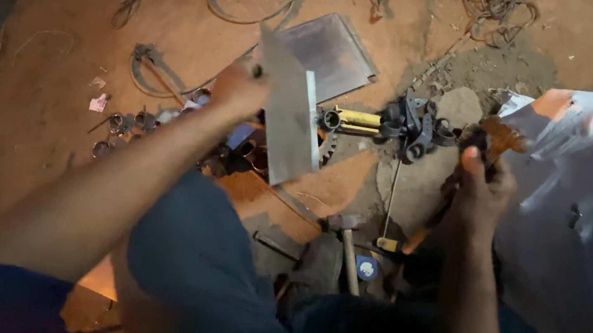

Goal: The person aligns two metal plates on the ground, tack welds them together using a welding rod, and then uses a file to smooth the edges of the joined metal piece.

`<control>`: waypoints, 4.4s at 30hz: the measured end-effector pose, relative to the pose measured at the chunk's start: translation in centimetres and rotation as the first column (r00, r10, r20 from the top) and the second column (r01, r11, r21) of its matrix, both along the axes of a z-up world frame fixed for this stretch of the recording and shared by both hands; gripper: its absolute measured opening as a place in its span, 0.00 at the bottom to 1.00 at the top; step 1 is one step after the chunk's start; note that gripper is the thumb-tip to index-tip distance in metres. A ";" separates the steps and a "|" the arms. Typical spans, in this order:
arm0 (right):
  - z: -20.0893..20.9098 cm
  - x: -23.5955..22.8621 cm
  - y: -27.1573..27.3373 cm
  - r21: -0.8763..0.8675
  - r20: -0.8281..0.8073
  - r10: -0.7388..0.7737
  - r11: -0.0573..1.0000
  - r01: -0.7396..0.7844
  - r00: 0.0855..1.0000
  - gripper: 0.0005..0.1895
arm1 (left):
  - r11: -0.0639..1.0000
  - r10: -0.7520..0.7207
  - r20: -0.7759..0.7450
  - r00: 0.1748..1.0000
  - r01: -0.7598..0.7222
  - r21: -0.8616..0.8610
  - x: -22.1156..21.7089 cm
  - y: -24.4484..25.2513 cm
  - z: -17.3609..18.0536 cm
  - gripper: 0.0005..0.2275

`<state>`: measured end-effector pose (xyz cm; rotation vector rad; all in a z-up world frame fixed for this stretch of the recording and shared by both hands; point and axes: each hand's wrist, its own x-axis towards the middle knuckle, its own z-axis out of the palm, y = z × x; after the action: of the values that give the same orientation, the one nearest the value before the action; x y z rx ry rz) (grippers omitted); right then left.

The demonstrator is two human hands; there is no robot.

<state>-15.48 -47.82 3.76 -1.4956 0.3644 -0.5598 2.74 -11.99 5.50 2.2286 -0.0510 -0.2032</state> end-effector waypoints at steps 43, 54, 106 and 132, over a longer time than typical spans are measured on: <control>-2.4 2.1 11.5 -0.711 -0.372 0.002 0.643 -0.286 0.928 0.14 | 0.990 0.036 0.216 0.976 -0.005 -0.143 -2.7 5.8 -1.3 0.15; -1.2 3.3 13.9 -0.202 -0.942 0.049 0.709 -0.676 0.333 0.35 | 0.978 0.033 0.283 0.959 0.028 -0.208 -4.8 5.0 -1.3 0.14; -1.6 0.7 14.2 -0.393 -0.859 -0.062 0.714 -0.579 0.507 0.14 | 0.987 0.105 0.423 0.900 -0.043 -0.152 -3.4 6.0 -3.4 0.07; -2.4 0.2 14.2 -0.607 -0.746 -0.113 0.520 -0.601 0.656 0.13 | 0.981 0.093 0.375 0.922 -0.022 -0.190 -3.5 5.6 -2.8 0.14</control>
<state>-15.28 -33.66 1.39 -2.6827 0.4739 0.2575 -0.77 -6.38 2.66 2.0521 -0.2079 0.2642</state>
